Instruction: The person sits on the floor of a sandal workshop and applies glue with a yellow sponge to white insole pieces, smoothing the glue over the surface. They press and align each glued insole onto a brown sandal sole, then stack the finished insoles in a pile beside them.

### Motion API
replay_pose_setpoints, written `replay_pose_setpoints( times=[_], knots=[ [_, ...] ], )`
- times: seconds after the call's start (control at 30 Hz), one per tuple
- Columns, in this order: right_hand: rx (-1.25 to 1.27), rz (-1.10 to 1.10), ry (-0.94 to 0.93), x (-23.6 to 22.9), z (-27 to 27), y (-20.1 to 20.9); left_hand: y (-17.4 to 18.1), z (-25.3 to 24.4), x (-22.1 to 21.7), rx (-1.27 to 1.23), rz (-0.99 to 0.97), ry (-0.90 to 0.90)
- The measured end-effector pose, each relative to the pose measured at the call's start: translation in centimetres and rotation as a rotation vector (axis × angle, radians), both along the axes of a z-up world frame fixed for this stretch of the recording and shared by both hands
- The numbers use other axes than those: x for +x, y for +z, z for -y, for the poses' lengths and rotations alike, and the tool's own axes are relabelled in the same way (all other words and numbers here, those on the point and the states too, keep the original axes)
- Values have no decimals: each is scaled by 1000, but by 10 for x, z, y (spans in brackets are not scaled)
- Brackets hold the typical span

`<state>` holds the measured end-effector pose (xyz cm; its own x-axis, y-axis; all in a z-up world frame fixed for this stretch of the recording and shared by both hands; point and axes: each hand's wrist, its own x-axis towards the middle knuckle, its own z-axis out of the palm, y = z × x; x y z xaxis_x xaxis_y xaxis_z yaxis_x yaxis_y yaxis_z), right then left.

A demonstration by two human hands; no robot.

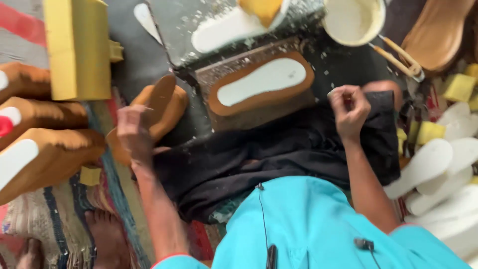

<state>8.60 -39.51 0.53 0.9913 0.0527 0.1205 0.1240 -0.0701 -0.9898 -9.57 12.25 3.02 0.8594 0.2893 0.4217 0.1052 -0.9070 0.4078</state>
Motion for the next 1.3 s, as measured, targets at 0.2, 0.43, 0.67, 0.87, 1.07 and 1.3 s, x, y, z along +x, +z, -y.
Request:
replay_pose_setpoints(
  times=[0.2, 0.43, 0.67, 0.87, 1.07, 1.3],
  knots=[
    [-153, 412, 463, -14, -135, 130, 52, 115, 7, 177, -104, -428],
    [-314, -26, 847, -15, -91, 45, 85, 124, 22, -567, -250, -590],
    [-30, -175, 348, 44, -52, 44, 53, 124, 60, -1205, -131, -443],
    [-75, -310, 299, 97, -62, 46, 44, 125, 102, -1144, -45, -256],
    [-146, -256, 408, 82, -64, 59, 34, 126, 83, -1195, -74, -110],
    [-337, -322, 256, 83, -64, -5, -21, 124, 81, -1059, -93, -23]
  ],
)
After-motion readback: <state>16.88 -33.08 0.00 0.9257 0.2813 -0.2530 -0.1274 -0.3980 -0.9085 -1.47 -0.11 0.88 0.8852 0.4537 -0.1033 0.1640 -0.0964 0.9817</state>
